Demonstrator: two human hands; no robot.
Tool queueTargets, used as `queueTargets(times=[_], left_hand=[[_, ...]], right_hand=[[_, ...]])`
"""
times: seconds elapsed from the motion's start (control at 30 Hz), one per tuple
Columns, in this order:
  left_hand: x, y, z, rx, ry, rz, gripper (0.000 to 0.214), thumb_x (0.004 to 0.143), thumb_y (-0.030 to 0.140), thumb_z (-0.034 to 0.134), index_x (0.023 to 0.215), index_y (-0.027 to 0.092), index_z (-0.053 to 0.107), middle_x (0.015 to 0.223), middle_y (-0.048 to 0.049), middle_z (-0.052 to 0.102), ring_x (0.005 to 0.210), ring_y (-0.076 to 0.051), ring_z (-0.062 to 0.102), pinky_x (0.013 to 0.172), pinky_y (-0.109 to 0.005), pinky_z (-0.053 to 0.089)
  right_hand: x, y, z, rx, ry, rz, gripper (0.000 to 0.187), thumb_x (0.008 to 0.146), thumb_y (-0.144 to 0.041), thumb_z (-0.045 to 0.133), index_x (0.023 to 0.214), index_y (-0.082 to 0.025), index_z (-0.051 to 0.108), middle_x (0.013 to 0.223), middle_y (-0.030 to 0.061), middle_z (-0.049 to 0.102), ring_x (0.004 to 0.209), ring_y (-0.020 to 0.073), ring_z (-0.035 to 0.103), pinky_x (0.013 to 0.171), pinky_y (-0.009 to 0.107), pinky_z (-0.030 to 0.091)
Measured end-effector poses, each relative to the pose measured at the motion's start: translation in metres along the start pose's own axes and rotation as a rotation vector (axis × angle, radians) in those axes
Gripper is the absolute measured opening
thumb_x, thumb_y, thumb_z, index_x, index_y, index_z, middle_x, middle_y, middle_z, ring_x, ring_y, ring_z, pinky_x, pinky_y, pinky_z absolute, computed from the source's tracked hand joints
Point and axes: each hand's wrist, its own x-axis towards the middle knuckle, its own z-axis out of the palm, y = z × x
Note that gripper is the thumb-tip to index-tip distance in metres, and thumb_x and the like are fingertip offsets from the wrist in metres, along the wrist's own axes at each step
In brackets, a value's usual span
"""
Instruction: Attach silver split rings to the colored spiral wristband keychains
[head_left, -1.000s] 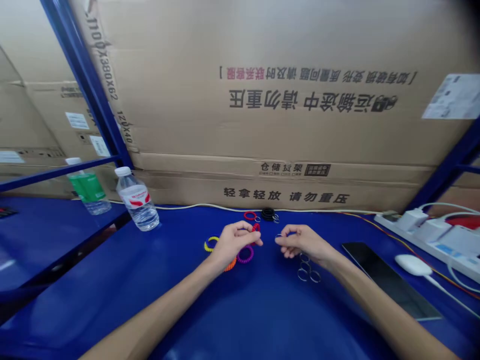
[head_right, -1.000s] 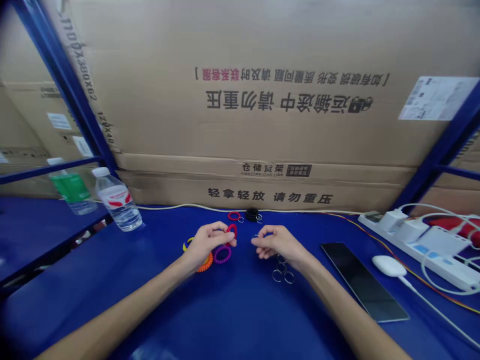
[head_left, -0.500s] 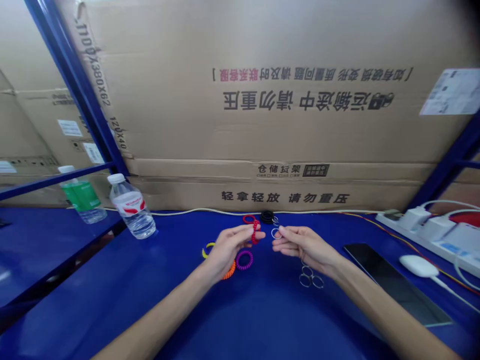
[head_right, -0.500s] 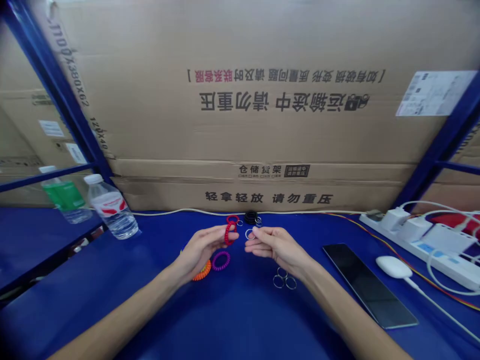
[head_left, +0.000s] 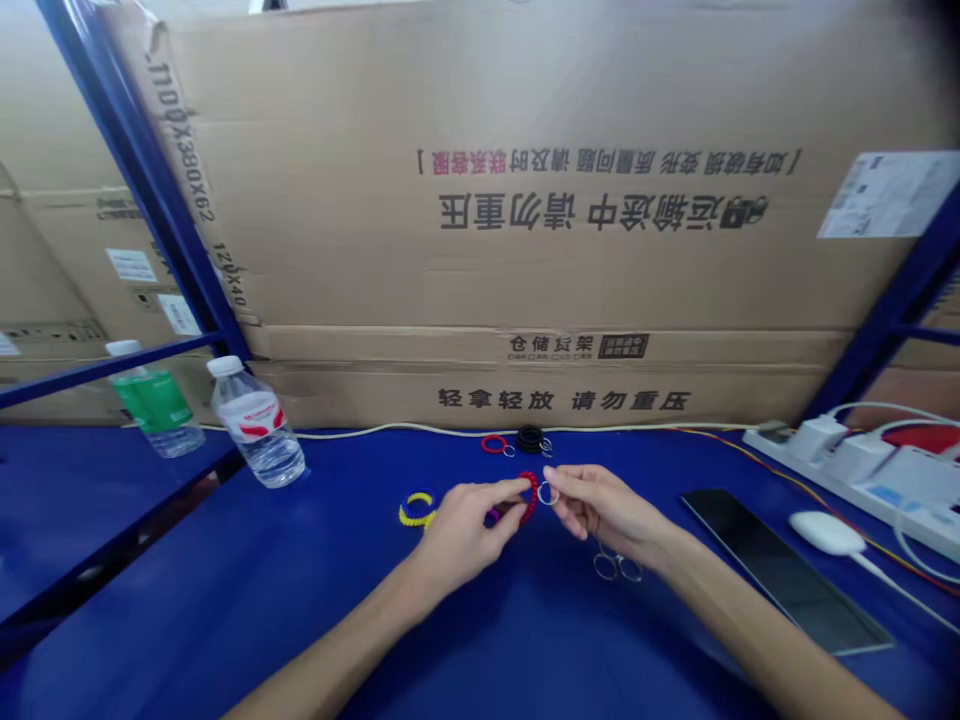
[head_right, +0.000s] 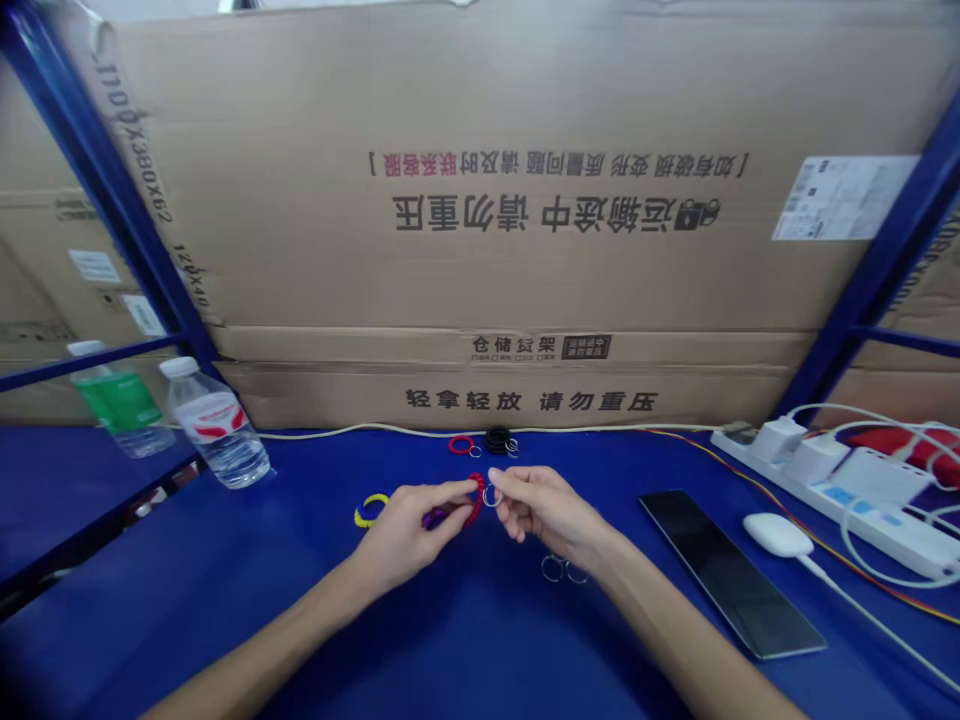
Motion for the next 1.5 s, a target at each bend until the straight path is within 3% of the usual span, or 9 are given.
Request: queueTargets(times=[0.27,0.47,0.83,0.93,1.03,1.23,1.37,1.43,1.5], left_hand=[[-0.002,-0.005,0.0,0.146,-0.014,0.038,0.028,0.093,0.022,0.052,0.117,0.03,0.064,0.112,0.0013,0.071,0.084,-0.022,0.067,0.078,-0.03,0.043],[-0.004,-0.004,-0.001,0.169,-0.048,0.041,0.029,0.093,0.023,0.05,0.119,0.028,0.063,0.106,-0.0019,0.073,0.086,-0.021,0.068,0.08,-0.03,0.043],[-0.002,-0.001,-0.001,-0.008,-0.04,-0.07,0.032,0.093,0.023,0.047,0.123,0.023,0.059,0.087,0.0001,0.075,0.07,-0.015,0.068,0.068,-0.021,0.049],[-0.003,-0.002,-0.002,-0.014,-0.03,-0.063,0.032,0.091,0.023,0.05,0.122,0.025,0.061,0.093,-0.0011,0.075,0.077,-0.018,0.069,0.074,-0.025,0.048],[-0.003,-0.004,-0.002,-0.049,-0.039,-0.082,0.033,0.09,0.025,0.052,0.122,0.024,0.061,0.095,-0.0032,0.074,0.08,-0.02,0.069,0.076,-0.027,0.049],[0.0,-0.004,-0.004,-0.186,-0.109,-0.125,0.036,0.095,0.026,0.045,0.128,0.018,0.053,0.089,-0.0023,0.075,0.062,-0.014,0.069,0.058,-0.02,0.051],[-0.002,-0.001,-0.01,-0.006,-0.062,-0.002,0.03,0.091,0.023,0.051,0.119,0.023,0.062,0.103,-0.0038,0.073,0.08,-0.019,0.069,0.074,-0.026,0.05],[-0.003,0.0,-0.011,0.05,-0.041,0.035,0.031,0.09,0.022,0.053,0.118,0.026,0.064,0.112,-0.0034,0.071,0.091,-0.021,0.068,0.082,-0.029,0.048],[-0.003,-0.001,-0.01,0.002,-0.042,-0.012,0.033,0.09,0.022,0.052,0.121,0.025,0.061,0.107,-0.003,0.072,0.085,-0.02,0.069,0.079,-0.028,0.05]], right_hand=[[0.002,0.005,0.001,-0.013,0.009,0.038,0.035,0.078,-0.047,0.071,0.071,-0.014,0.063,0.053,-0.0018,0.063,0.038,0.0057,0.052,0.038,0.016,0.039],[0.004,0.009,0.0,0.019,0.027,0.002,0.034,0.079,-0.045,0.071,0.069,-0.014,0.061,0.054,-0.0021,0.062,0.038,0.0051,0.05,0.039,0.016,0.039],[0.003,0.011,0.009,0.059,0.007,-0.153,0.019,0.079,-0.031,0.075,0.081,-0.014,0.07,0.073,0.0028,0.066,0.064,0.0117,0.059,0.063,0.025,0.047],[0.005,0.014,0.01,0.071,-0.009,-0.146,0.025,0.085,-0.037,0.068,0.081,-0.012,0.071,0.073,0.0047,0.064,0.065,0.0126,0.056,0.064,0.027,0.044],[0.007,0.016,0.009,0.091,0.006,-0.174,0.022,0.084,-0.035,0.068,0.079,-0.014,0.07,0.066,0.0002,0.056,0.061,0.0107,0.047,0.059,0.026,0.039],[0.006,0.015,0.01,0.118,0.004,-0.198,0.017,0.082,-0.033,0.071,0.079,-0.016,0.069,0.061,-0.0036,0.044,0.061,0.0106,0.036,0.056,0.026,0.032],[0.004,0.013,0.01,0.131,-0.057,-0.099,0.031,0.088,-0.041,0.061,0.075,-0.014,0.069,0.062,-0.0024,0.041,0.059,0.0108,0.032,0.052,0.026,0.027],[0.004,0.013,0.009,0.14,-0.07,-0.079,0.026,0.085,-0.037,0.066,0.073,-0.014,0.068,0.062,-0.0028,0.041,0.058,0.0102,0.03,0.052,0.025,0.026],[0.003,0.014,0.009,0.154,-0.064,-0.092,0.018,0.081,-0.033,0.072,0.075,-0.016,0.069,0.061,-0.0038,0.041,0.058,0.0101,0.03,0.053,0.025,0.026]])
